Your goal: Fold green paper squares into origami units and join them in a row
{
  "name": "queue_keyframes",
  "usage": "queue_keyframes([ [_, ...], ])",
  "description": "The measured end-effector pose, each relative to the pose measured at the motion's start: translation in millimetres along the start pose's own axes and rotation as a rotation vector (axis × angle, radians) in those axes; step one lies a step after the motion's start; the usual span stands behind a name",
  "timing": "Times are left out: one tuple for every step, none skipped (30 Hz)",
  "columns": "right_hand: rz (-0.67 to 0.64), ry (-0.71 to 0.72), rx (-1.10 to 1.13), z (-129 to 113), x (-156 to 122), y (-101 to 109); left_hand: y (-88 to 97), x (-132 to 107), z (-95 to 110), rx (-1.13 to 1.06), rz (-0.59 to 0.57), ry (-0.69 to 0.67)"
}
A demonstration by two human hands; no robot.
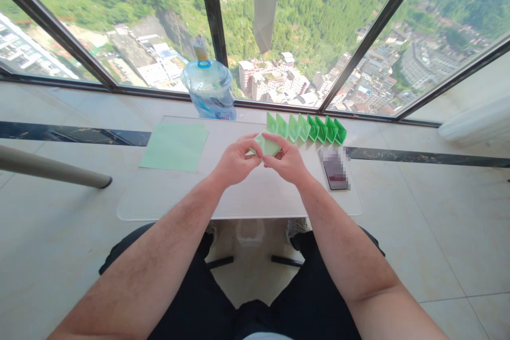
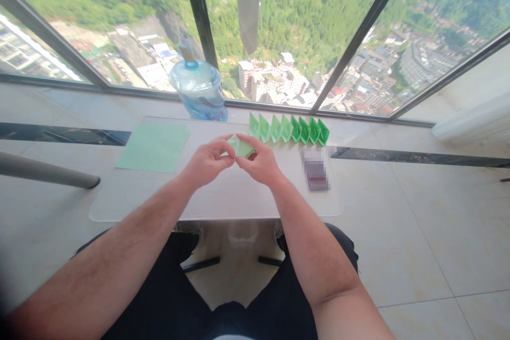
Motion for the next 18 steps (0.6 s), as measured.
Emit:
queue_keyframes([
  [0.003,-0.001,-0.009,0.2,0.2,-0.3,-0.7,-0.4,0.7,-0.011,-0.01,0.01],
  [0.005,0.001,-0.018,0.5,0.4,-0.5,-1.4,-0.7,1.4,-0.024,-0.02,0.024],
  [0.009,0.006,-0.028,0.9,0.6,-0.7,-1.9,-0.9,2.1,-0.032,-0.024,0.037],
  [0.012,0.012,-0.038,1.4,0.8,-0.9,-2.2,-1.0,3.0,-0.024,-0.017,0.042],
  [0.016,0.018,-0.046,1.9,1.0,-1.1,-2.5,-0.9,3.8,-0.016,-0.011,0.042],
  [0.021,0.026,-0.048,2.4,1.2,-1.4,-2.8,-0.7,4.3,-0.019,-0.001,0.04],
  [0.023,0.033,-0.043,2.7,1.4,-1.7,-3.0,-0.5,4.3,-0.034,0.01,0.045],
  [0.024,0.04,-0.033,2.8,1.4,-2.1,-3.2,-0.4,3.5,-0.057,0.025,0.065],
  [0.02,0.045,-0.02,2.7,1.5,-2.7,-3.2,-0.3,1.9,-0.083,0.045,0.102],
  [0.014,0.047,-0.007,2.5,1.4,-3.2,-3.0,-0.3,-0.2,-0.11,0.069,0.152],
  [0.006,0.044,0.002,2.3,1.3,-3.7,-2.9,-0.5,-2.6,-0.136,0.095,0.207],
  [-0.006,0.036,0.009,2.0,1.2,-4.1,-2.8,-0.6,-4.8,-0.162,0.115,0.258],
  [-0.019,0.025,0.016,1.8,1.1,-4.2,-2.8,-0.6,-6.5,-0.19,0.132,0.298],
  [-0.03,0.015,0.026,1.6,0.9,-3.9,-2.7,-0.5,-7.7,-0.222,0.148,0.325],
  [-0.042,0.01,0.034,1.4,0.6,-3.3,-2.5,-0.2,-8.6,-0.258,0.164,0.342],
  [-0.045,0.015,0.032,0.9,0.3,-2.0,-2.1,0.1,-9.2,-0.293,0.184,0.356],
  [-0.039,0.033,0.014,0.2,-0.3,-0.2,-1.2,0.4,-9.8,-0.323,0.211,0.368],
  [-0.025,0.067,-0.024,-1.0,-0.9,1.9,-0.2,0.7,-10.3,-0.348,0.24,0.379],
])
Point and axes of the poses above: each hand's wrist, its own x-axis towards the middle knuckle, its own y-axis out of the back of the hand, z = x × y, the point moved 3 cm from there along x, towards the middle knuckle, and after that the axes turned 2 degrees about -y, right-handed, at the moved point
